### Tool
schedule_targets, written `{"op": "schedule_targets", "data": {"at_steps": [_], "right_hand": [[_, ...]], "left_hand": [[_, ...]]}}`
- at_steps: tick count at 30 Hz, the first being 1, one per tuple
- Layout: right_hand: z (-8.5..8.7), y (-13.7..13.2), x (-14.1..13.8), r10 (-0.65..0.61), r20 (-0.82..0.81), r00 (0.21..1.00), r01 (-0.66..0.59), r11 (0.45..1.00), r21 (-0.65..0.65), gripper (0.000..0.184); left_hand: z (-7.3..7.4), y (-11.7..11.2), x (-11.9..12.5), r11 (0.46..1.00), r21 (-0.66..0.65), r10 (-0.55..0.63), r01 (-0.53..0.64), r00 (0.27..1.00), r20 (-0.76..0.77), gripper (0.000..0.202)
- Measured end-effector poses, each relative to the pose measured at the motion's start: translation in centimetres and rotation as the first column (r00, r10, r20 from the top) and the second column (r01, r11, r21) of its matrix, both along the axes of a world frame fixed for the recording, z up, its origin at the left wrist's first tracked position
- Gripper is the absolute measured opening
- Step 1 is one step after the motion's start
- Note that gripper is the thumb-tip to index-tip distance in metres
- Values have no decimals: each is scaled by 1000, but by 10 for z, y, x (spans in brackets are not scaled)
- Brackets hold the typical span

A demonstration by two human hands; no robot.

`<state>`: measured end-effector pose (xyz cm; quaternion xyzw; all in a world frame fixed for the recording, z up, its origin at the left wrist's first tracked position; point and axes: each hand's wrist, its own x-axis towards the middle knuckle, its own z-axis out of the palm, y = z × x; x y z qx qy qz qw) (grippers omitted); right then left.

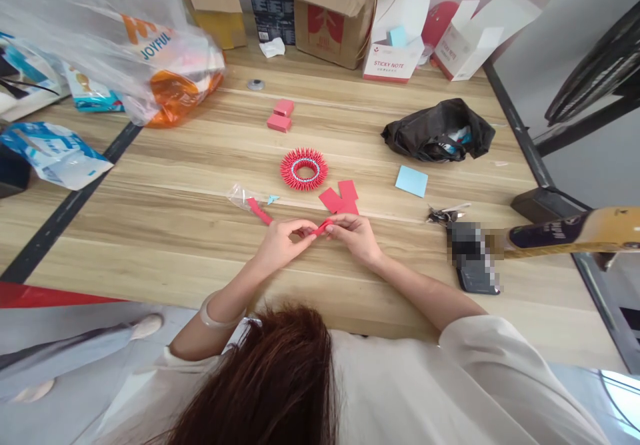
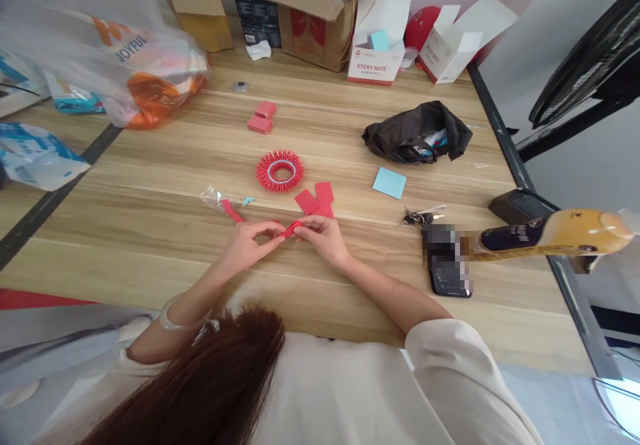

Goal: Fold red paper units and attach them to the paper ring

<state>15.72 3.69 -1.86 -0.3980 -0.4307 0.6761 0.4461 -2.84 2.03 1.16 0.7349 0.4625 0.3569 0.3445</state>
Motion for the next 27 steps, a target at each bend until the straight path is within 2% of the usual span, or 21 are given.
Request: {"op": "schedule_targets", "data": {"at_steps": [9, 15, 18, 19, 20, 21, 22, 23, 24, 25, 27], "right_hand": [[1, -3, -2, 3, 45, 999, -5, 1000, 27, 18], [-2, 0, -6, 3, 43, 999, -4, 1000, 29, 18], [11, -1, -2, -51, 45, 998, 48, 996, 76, 26], [19, -5, 1, -99, 45, 994, 91, 983, 161, 34], [28, -11, 7, -93, 30, 995, 82, 966, 245, 39], [38, -18, 13, 31, 0, 1000, -30, 949, 312, 42], [48, -28, 20, 239, -47, 970, -204, 902, 381, 47], [58, -38, 27, 436, -76, 897, -352, 807, 474, 51], [66, -47, 33, 560, -51, 827, -456, 719, 524, 54], [73, -55, 37, 643, -37, 765, -510, 641, 574, 57], [78, -63, 40, 646, -18, 763, -516, 626, 585, 57]], "left_hand": [[-2, -1, 1, 996, -88, 25, -20, 998, 56, 15], [-5, -1, 0, 997, -56, 48, -46, 998, 40, 13], [-5, -2, 0, 998, -16, 65, -65, 997, 32, 14], [-4, -2, 0, 997, -4, 73, -73, 997, 29, 14], [-4, -2, 0, 997, 3, 83, -83, 996, 30, 14], [-4, -2, 0, 996, 6, 92, -93, 995, 33, 14], [-3, -2, 0, 995, 2, 98, -98, 994, 38, 14], [-2, -3, 0, 995, -4, 101, -101, 994, 44, 14], [-2, -3, 0, 995, -11, 101, -101, 994, 50, 14], [-1, -3, -1, 995, -17, 99, -98, 994, 55, 14], [-1, -3, -1, 995, -31, 96, -94, 993, 62, 15]]}}
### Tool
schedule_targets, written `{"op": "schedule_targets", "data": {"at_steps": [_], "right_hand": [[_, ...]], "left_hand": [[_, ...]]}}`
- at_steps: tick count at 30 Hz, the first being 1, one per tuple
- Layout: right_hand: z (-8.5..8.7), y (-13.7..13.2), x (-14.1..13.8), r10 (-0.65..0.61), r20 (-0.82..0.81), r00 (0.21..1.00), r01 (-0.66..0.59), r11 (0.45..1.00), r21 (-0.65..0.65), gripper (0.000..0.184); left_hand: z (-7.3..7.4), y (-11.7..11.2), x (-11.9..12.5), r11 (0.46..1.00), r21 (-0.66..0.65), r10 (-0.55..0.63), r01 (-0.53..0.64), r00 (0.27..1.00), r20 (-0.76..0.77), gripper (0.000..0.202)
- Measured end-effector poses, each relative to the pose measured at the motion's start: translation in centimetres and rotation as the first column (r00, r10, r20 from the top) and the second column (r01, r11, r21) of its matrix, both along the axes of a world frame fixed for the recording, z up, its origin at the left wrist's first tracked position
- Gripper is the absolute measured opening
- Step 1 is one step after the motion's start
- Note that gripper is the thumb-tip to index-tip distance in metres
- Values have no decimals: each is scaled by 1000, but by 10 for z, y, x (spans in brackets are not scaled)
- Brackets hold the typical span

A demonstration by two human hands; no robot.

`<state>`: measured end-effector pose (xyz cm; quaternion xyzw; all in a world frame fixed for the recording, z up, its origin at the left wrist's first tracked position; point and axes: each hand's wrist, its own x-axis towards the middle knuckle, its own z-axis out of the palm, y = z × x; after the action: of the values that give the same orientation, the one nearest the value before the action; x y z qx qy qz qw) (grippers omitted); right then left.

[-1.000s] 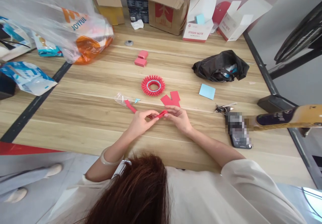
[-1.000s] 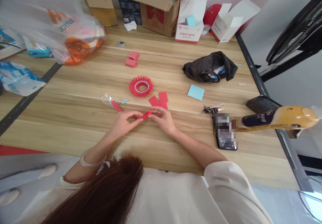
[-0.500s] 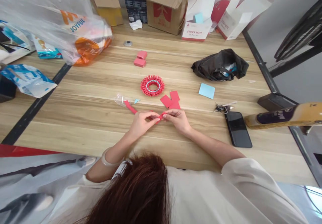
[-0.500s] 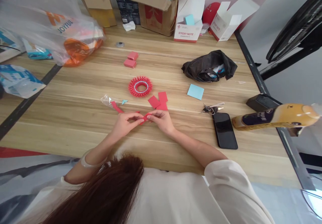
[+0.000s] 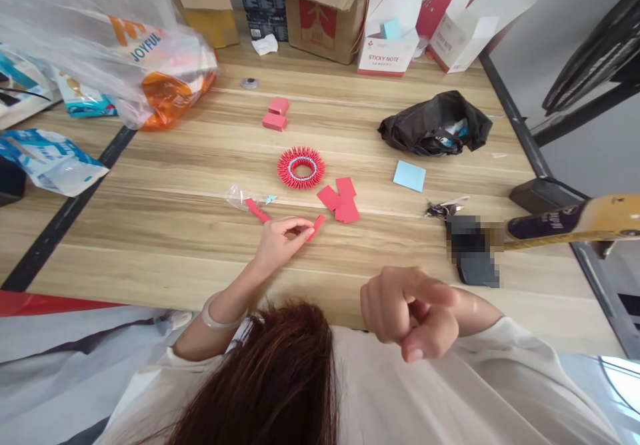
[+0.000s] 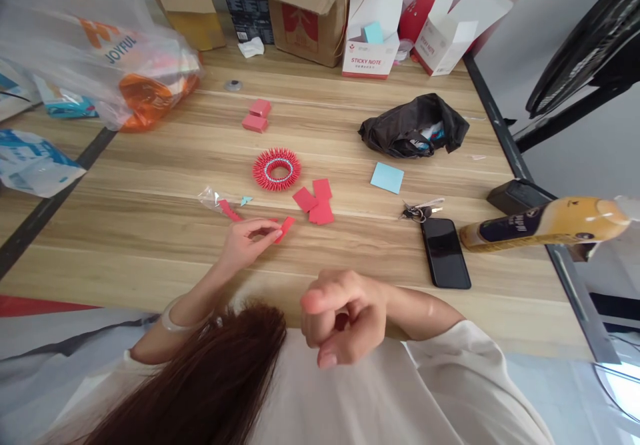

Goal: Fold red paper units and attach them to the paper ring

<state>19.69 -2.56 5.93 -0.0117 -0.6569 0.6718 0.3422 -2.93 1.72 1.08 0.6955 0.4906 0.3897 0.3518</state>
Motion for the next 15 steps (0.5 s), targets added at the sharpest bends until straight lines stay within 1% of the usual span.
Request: {"op": "schedule_targets", "data": {"at_steps": [1, 2, 3, 4, 5, 6, 7, 8, 9, 11, 13, 15], "right_hand": [[-2, 1, -2, -23, 26, 999, 23, 1000, -1, 56], [-7, 5, -6, -83, 46, 996, 84, 996, -19, 53], [-14, 11, -12, -218, 71, 973, 224, 971, -80, 46], [-23, 18, -18, -424, 122, 897, 440, 882, -167, 37], [-33, 26, -25, -624, 178, 761, 649, 727, -225, 28], [-44, 34, -31, -734, 250, 631, 774, 578, -258, 24], [-54, 40, -36, -744, 320, 586, 809, 516, -283, 25], [-63, 45, -40, -698, 381, 606, 795, 519, -315, 27], [-70, 48, -43, -631, 418, 654, 757, 548, -356, 29], [-79, 50, -46, -555, 422, 717, 697, 581, -420, 26], [-81, 49, -47, -528, 411, 743, 669, 587, -455, 22], [-79, 49, -48, -528, 409, 744, 668, 576, -471, 22]], "left_hand": [[0, 0, 0, 1000, -9, 3, -3, 1000, 5, 15], [0, 0, 0, 1000, -20, 11, -10, 1000, 14, 15], [0, 0, 0, 999, -34, 20, -19, 1000, 24, 16], [-1, 0, -1, 998, -46, 31, -30, 999, 34, 16], [-1, 0, -1, 998, -55, 42, -40, 998, 42, 17], [-1, 0, -1, 997, -59, 50, -47, 998, 48, 16], [-1, 0, 0, 997, -58, 55, -52, 997, 52, 16], [-2, 1, 0, 997, -56, 54, -51, 997, 54, 15], [-2, 1, 0, 998, -53, 48, -46, 997, 54, 14], [-1, 1, 0, 998, -51, 28, -25, 998, 50, 13], [-1, 1, 0, 999, -52, 7, -5, 999, 40, 13], [-1, 1, 0, 998, -56, -5, 6, 1000, 25, 13]]}}
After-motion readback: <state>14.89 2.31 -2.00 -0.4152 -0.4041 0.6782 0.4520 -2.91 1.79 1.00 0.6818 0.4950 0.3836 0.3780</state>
